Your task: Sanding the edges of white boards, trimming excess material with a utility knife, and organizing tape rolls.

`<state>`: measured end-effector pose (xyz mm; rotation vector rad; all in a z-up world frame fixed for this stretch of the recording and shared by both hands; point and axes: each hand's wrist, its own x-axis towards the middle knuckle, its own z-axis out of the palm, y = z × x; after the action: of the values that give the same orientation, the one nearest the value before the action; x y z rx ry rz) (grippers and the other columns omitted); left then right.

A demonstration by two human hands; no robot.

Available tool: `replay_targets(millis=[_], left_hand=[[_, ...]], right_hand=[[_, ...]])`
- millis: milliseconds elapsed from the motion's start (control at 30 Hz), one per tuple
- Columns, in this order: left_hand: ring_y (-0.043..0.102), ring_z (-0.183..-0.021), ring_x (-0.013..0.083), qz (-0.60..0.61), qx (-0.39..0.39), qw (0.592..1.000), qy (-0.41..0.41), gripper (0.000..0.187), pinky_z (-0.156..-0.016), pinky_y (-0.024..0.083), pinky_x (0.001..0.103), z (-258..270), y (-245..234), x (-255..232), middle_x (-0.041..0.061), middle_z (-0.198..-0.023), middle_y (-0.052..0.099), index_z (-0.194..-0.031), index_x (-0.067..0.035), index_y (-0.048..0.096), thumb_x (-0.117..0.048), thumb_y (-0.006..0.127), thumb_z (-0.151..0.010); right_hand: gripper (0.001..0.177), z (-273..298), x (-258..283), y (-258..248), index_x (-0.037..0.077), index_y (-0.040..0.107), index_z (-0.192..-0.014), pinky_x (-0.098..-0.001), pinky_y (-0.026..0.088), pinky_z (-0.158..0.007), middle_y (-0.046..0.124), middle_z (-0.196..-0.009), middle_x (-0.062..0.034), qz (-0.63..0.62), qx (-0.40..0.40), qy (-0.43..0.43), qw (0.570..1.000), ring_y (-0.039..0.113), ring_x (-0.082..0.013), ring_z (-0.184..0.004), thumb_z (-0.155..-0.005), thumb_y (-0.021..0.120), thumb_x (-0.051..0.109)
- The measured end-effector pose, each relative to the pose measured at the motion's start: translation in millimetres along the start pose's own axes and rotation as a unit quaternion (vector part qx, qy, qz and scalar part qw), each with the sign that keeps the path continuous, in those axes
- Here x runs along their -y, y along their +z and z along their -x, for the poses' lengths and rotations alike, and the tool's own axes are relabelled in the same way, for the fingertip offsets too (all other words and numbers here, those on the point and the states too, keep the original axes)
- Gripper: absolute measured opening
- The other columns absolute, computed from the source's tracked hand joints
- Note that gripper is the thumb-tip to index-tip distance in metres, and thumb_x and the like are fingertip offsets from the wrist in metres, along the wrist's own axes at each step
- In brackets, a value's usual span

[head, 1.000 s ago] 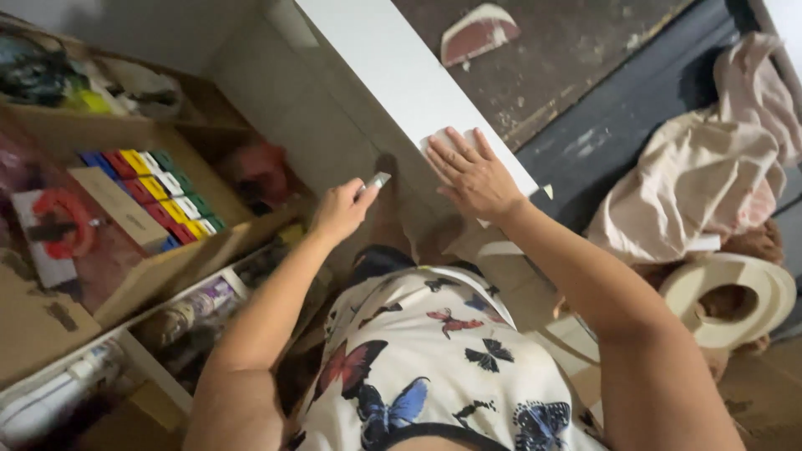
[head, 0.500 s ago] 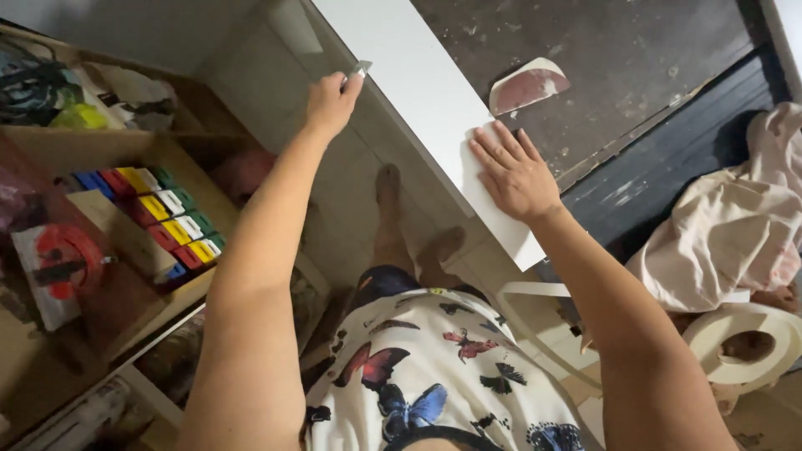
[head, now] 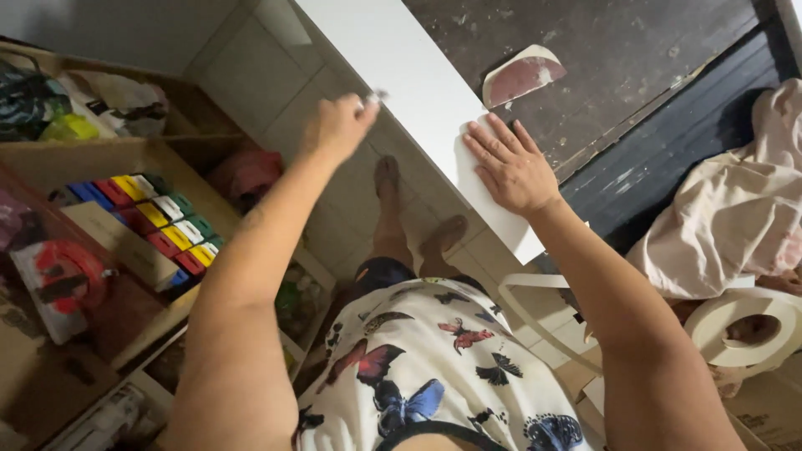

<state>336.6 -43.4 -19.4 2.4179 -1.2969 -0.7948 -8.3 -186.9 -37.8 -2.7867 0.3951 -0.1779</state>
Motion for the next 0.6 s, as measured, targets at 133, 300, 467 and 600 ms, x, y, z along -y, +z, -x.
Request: replay_targets(millis=[133,300,467,600], left_hand=[[0.075,-0.067,0.0362,0.001,0.014,1.000,-0.015,0.045,-0.052,0.054,0.044,26,12,-34,0.012,-0.066,0.071,-0.083,-0.012,0.071,-0.052,0.062,-0.103],[0.072,-0.064,0.0301,-0.004,0.026,0.999,-0.027,0.048,-0.053,0.052,0.042,30,30,-31,0.009,-0.065,0.069,-0.079,-0.016,0.069,-0.056,0.058,-0.104],[0.077,-0.084,0.0461,-0.004,0.081,0.997,0.005,0.048,-0.067,0.059,0.056,71,26,-80,0.026,-0.080,0.075,-0.083,-0.010,0.071,-0.053,0.061,-0.100],[0.078,-0.081,0.0401,-0.015,0.009,0.999,-0.034,0.046,-0.064,0.060,0.049,69,44,-78,0.016,-0.075,0.075,-0.084,-0.013,0.070,-0.053,0.059,-0.103]], right_hand=[[0.060,1,-2,0,0.022,0.044,-0.167,-0.0588,0.026,-0.125,0.039,-0.174,-0.0036,0.011,0.006,-0.010,1.000,0.026,-0.0317,-0.162,-0.108,0.052,0.032],[0.060,0,-1,-2,0.022,0.043,-0.167,-0.0601,0.025,-0.126,0.035,-0.175,-0.0027,-0.010,0.015,-0.001,1.000,0.024,-0.0307,-0.162,-0.108,0.052,0.030],[0.058,1,-2,-4,0.019,0.046,-0.166,-0.0598,0.026,-0.125,0.039,-0.173,-0.0056,-0.004,0.009,-0.013,1.000,0.026,-0.0315,-0.162,-0.109,0.052,0.028],[0.058,3,-5,-1,0.018,0.047,-0.165,-0.0607,0.026,-0.125,0.040,-0.173,-0.0068,-0.016,0.005,-0.008,1.000,0.026,-0.0320,-0.162,-0.109,0.054,0.025]])
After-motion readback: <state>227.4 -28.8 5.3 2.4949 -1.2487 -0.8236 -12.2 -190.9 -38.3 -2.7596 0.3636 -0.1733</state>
